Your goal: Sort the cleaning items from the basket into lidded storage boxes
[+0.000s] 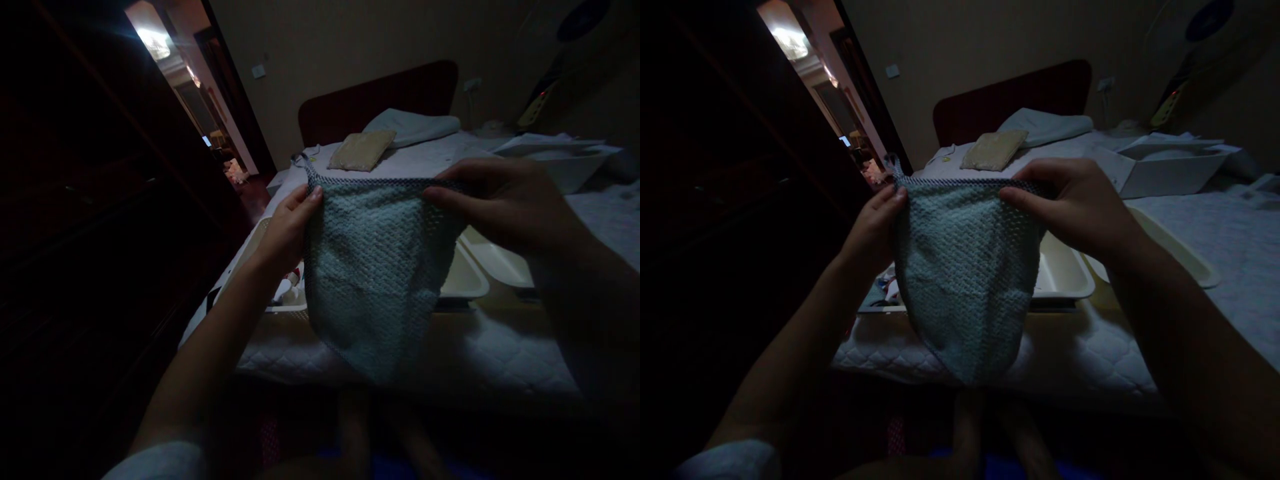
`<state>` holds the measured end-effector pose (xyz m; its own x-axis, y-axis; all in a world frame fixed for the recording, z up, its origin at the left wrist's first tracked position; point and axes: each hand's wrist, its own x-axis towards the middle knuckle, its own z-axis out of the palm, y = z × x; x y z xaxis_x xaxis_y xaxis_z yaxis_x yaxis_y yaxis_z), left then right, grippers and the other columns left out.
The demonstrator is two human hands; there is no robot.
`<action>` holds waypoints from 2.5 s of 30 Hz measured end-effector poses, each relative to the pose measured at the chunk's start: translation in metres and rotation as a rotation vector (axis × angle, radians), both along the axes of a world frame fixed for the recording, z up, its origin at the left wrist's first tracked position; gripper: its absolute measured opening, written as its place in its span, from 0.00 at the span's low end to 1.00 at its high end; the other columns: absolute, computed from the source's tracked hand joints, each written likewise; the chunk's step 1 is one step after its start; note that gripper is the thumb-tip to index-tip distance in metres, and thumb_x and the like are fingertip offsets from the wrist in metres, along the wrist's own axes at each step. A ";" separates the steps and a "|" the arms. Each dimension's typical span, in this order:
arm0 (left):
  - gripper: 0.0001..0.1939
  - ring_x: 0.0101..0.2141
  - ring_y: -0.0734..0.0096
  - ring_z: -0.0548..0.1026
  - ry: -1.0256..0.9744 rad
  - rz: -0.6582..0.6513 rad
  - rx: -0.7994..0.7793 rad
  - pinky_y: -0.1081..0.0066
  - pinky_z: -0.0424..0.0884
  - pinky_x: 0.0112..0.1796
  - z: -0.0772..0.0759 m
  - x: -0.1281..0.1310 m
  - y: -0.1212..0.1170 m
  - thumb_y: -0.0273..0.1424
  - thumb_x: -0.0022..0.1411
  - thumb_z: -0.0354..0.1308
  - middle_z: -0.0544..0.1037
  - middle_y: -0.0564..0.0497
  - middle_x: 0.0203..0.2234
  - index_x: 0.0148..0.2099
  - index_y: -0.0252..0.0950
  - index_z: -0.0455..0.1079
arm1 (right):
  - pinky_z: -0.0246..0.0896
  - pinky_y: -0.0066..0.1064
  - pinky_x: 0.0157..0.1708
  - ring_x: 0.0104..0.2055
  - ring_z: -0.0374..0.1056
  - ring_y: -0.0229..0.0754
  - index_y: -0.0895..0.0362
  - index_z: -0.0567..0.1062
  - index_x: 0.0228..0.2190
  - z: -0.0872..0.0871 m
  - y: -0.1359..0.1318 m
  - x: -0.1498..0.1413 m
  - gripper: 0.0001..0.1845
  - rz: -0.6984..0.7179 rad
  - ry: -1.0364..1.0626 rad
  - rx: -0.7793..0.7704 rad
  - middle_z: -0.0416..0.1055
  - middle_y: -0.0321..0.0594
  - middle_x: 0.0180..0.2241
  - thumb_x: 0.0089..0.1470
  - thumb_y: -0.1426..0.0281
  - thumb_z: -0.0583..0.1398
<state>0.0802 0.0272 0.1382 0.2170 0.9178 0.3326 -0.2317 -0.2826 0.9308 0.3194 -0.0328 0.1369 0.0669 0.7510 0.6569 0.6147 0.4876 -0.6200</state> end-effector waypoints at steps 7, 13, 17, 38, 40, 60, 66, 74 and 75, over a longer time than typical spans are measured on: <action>0.09 0.32 0.72 0.73 0.174 -0.087 -0.285 0.74 0.68 0.35 -0.067 -0.001 0.033 0.34 0.56 0.62 0.77 0.52 0.29 0.37 0.35 0.73 | 0.53 0.30 0.26 0.27 0.62 0.38 0.57 0.78 0.29 -0.060 0.044 0.016 0.22 0.120 -0.105 -0.329 0.70 0.38 0.24 0.48 0.50 0.61; 0.10 0.28 0.78 0.69 0.163 -0.076 -0.226 0.77 0.64 0.33 -0.097 -0.007 0.052 0.35 0.54 0.63 0.74 0.56 0.26 0.36 0.34 0.71 | 0.51 0.29 0.25 0.25 0.59 0.36 0.56 0.73 0.22 -0.094 0.067 0.022 0.23 0.152 -0.090 -0.440 0.65 0.35 0.20 0.45 0.48 0.61; 0.06 0.27 0.78 0.67 0.162 -0.039 -0.233 0.77 0.62 0.31 -0.100 -0.007 0.056 0.32 0.57 0.60 0.73 0.56 0.25 0.34 0.34 0.70 | 0.51 0.29 0.24 0.24 0.59 0.36 0.56 0.73 0.21 -0.102 0.072 0.030 0.24 0.133 -0.070 -0.482 0.65 0.35 0.20 0.44 0.47 0.62; 0.09 0.30 0.71 0.70 0.167 0.118 -0.198 0.75 0.63 0.30 -0.081 -0.004 0.055 0.36 0.58 0.59 0.74 0.52 0.24 0.30 0.37 0.71 | 0.51 0.31 0.27 0.27 0.59 0.35 0.58 0.76 0.25 -0.114 0.066 0.054 0.11 -0.025 0.644 -0.431 0.68 0.40 0.25 0.43 0.64 0.69; 0.07 0.29 0.72 0.69 0.150 0.135 -0.211 0.74 0.62 0.30 -0.083 -0.004 0.057 0.34 0.57 0.60 0.74 0.53 0.24 0.30 0.37 0.71 | 0.51 0.31 0.27 0.28 0.60 0.36 0.58 0.77 0.25 -0.115 0.065 0.054 0.12 -0.049 0.669 -0.425 0.69 0.41 0.26 0.42 0.63 0.69; 0.13 0.26 0.75 0.62 0.297 0.077 -0.032 0.74 0.57 0.30 -0.081 0.029 0.017 0.32 0.60 0.57 0.63 0.56 0.20 0.25 0.36 0.63 | 0.61 0.29 0.26 0.31 0.65 0.39 0.56 0.71 0.26 -0.079 0.044 -0.041 0.10 0.095 0.448 -0.434 0.68 0.39 0.28 0.48 0.61 0.61; 0.11 0.27 0.75 0.63 0.340 -0.013 0.010 0.72 0.60 0.31 -0.086 0.032 0.010 0.32 0.63 0.55 0.66 0.54 0.22 0.27 0.35 0.66 | 0.66 0.30 0.27 0.29 0.67 0.37 0.57 0.74 0.31 -0.091 0.049 -0.051 0.10 0.291 0.518 -0.417 0.71 0.39 0.30 0.50 0.62 0.62; 0.11 0.29 0.74 0.66 0.318 -0.044 0.055 0.72 0.63 0.34 -0.096 0.030 0.019 0.34 0.63 0.55 0.68 0.54 0.24 0.29 0.36 0.67 | 0.68 0.34 0.33 0.32 0.71 0.40 0.55 0.71 0.35 -0.101 0.050 -0.051 0.11 0.323 0.375 -0.221 0.73 0.37 0.29 0.48 0.67 0.64; 0.10 0.29 0.74 0.67 0.316 -0.052 0.063 0.71 0.64 0.35 -0.096 0.030 0.019 0.34 0.63 0.56 0.69 0.54 0.25 0.30 0.36 0.67 | 0.68 0.34 0.33 0.32 0.71 0.40 0.55 0.71 0.37 -0.101 0.050 -0.051 0.12 0.297 0.347 -0.183 0.73 0.36 0.29 0.48 0.67 0.64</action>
